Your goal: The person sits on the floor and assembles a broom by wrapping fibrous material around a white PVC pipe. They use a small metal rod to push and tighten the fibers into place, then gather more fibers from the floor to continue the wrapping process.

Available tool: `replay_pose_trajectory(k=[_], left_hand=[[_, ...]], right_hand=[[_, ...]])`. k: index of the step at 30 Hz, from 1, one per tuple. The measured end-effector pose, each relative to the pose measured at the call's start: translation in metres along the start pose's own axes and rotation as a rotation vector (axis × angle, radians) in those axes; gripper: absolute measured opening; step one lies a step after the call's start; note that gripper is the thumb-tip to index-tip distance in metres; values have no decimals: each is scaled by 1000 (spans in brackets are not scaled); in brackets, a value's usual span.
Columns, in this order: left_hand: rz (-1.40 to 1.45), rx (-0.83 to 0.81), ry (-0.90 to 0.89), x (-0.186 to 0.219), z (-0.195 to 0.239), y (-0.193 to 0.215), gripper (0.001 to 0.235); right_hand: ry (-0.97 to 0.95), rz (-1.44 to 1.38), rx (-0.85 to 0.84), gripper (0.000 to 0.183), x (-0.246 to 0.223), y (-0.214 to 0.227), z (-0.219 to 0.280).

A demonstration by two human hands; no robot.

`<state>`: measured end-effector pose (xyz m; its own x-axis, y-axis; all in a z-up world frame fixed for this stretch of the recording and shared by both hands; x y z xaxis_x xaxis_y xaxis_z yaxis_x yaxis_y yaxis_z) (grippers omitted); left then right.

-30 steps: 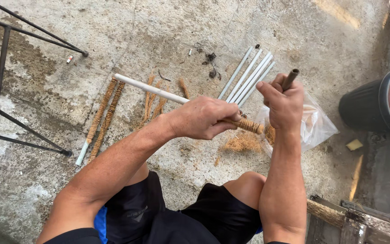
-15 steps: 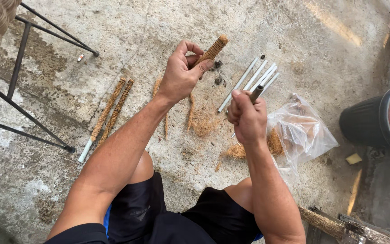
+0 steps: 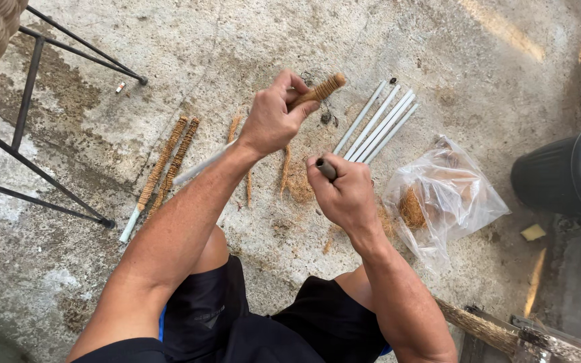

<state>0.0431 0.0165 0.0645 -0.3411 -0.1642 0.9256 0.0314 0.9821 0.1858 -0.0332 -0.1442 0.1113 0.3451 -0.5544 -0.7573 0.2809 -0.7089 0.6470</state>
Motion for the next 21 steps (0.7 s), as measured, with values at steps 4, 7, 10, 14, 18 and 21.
replay_pose_trajectory(k=[4, 7, 10, 14, 18, 21], left_hand=[[-254, -85, 63, -11, 7, -15, 13], [-444, -68, -118, -9, 8, -25, 14], [-588, -47, -226, -11, 13, -35, 13], [-698, -152, -288, -20, 12, -50, 16], [-731, -278, -373, -17, 17, -68, 19], [-648, -393, -433, 0, 26, -81, 16]], right_hand=[[90, 477, -102, 34, -14, -2, -4], [138, 652, -143, 36, -18, -3, -4], [217, 664, -101, 39, -23, 3, -1], [254, 701, -40, 38, -17, 27, -6], [261, 644, 32, 35, -7, 52, -1], [244, 452, 2, 32, 7, 65, -2]])
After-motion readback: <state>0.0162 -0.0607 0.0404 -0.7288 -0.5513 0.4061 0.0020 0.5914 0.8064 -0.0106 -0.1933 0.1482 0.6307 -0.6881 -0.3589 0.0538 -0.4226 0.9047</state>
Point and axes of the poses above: each hand's wrist, its own z-axis away from the middle knuckle, its own y-axis out of the back of the hand, x = y × z, the point moved 6 cm from there along -z, towards the middle knuckle, and after that the axes turned 5 degrees about -x, right-handed, at the moved point
